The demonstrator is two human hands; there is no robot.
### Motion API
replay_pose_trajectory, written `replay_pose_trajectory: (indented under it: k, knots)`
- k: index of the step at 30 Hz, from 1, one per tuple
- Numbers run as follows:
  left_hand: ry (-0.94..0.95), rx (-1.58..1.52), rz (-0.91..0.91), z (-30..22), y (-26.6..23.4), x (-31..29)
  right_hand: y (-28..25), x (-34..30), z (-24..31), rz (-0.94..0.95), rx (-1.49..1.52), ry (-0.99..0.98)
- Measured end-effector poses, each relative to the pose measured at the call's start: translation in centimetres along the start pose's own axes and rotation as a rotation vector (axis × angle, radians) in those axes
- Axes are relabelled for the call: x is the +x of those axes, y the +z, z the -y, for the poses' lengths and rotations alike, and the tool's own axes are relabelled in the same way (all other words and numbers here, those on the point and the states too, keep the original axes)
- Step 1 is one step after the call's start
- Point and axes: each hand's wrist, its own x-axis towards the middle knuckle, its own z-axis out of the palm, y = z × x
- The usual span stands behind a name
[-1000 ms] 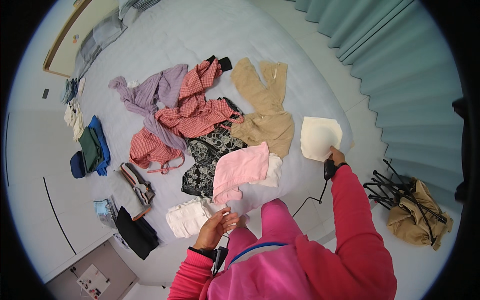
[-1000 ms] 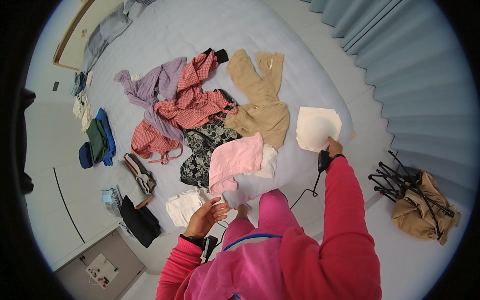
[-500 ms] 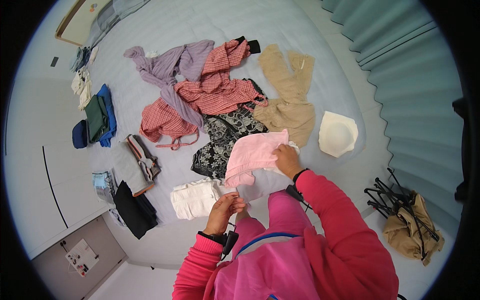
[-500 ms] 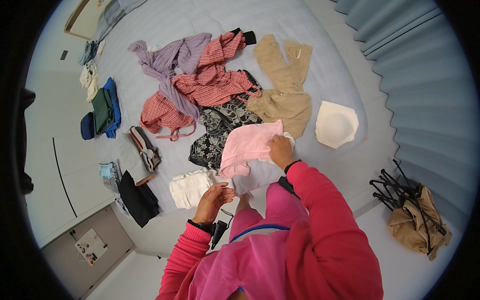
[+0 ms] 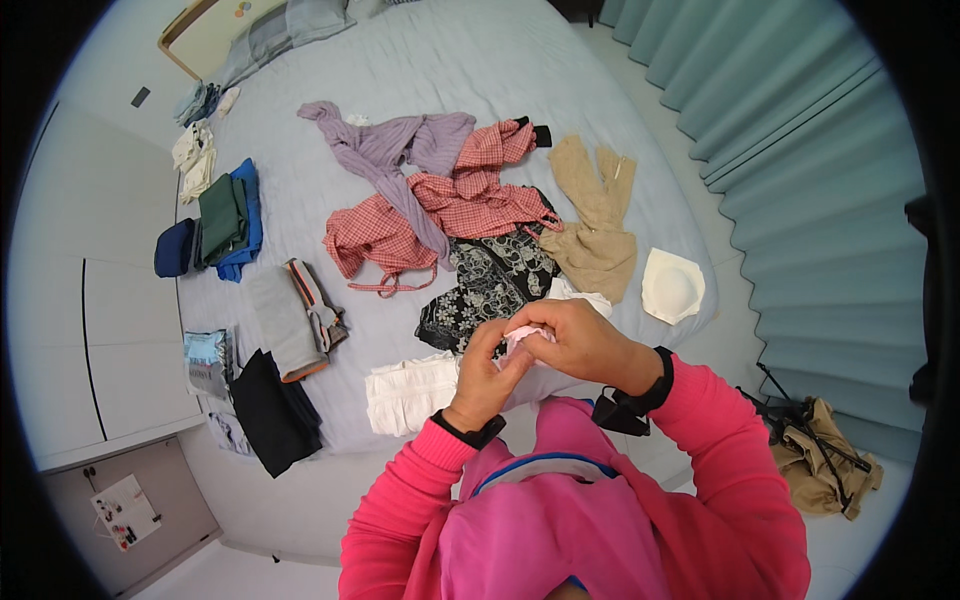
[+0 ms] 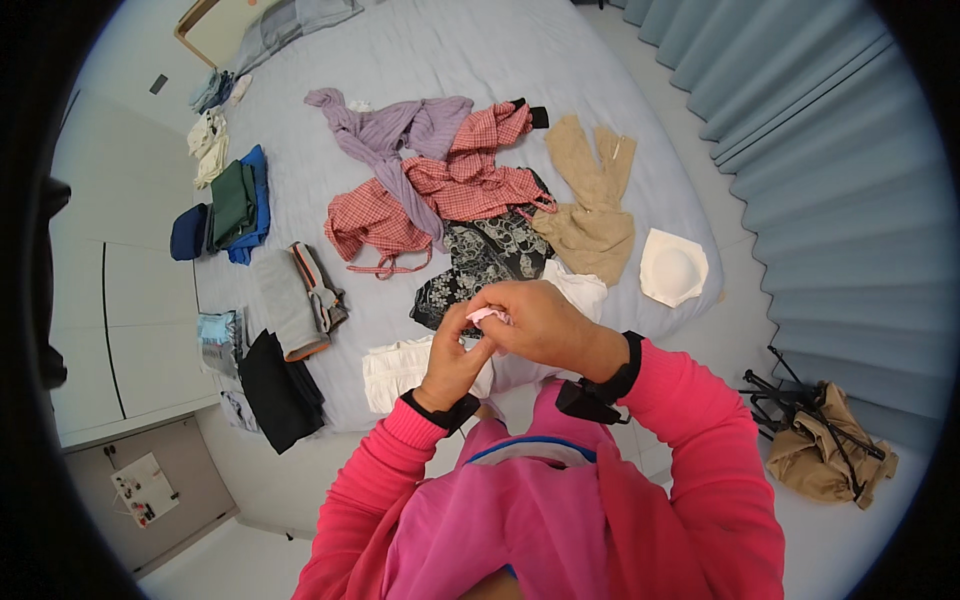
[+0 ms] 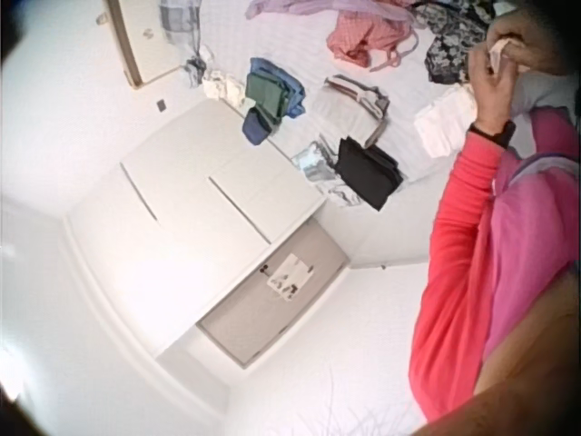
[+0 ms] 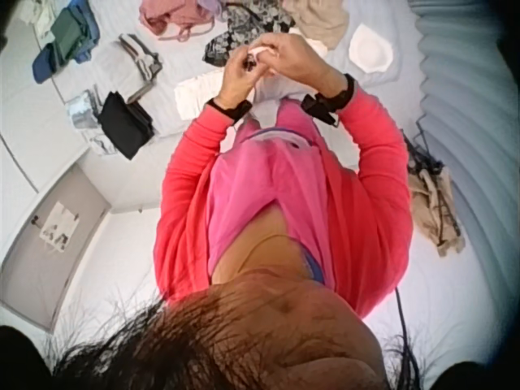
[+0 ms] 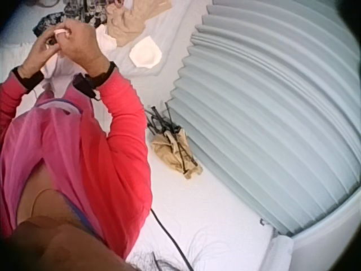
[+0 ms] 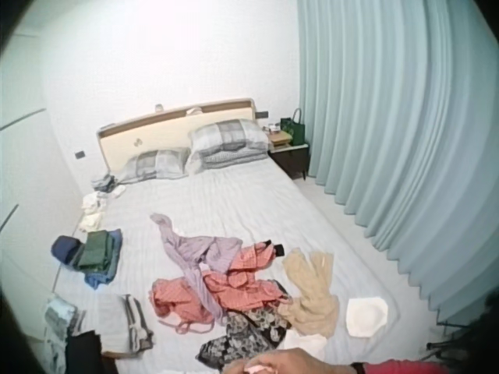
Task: The person folds several garments on a bed, including a plaid jacket, a black top, a gray hoodie, and a white cloth. Each item is smoothed, folded, and placed into a neat stack on the bed.
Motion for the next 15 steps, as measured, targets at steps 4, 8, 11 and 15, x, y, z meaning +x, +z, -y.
replay_pose_trajectory:
  k: [4, 8, 11, 15]
  knots:
    - [-0.239, -0.323, -0.065, -0.3, -1.3, -0.9, -0.6, -1.5, 5.9, -0.079, -0.003, -0.093]
    - [-0.116, 0.163, -0.102, 1.9, -4.8, -1.7, -2.0, -4.5, 9.3, -0.177, 0.077, -0.112]
    - [0.014, 0.525, -0.109, 2.7, -9.2, -2.8, -4.0, -6.5, 10.1, -0.364, 0.148, -0.071]
    - [-0.326, 0.209, -0.071, 0.7, -14.8, -4.0, -6.2, -7.8, 8.4, -0.484, -0.155, 0.025]
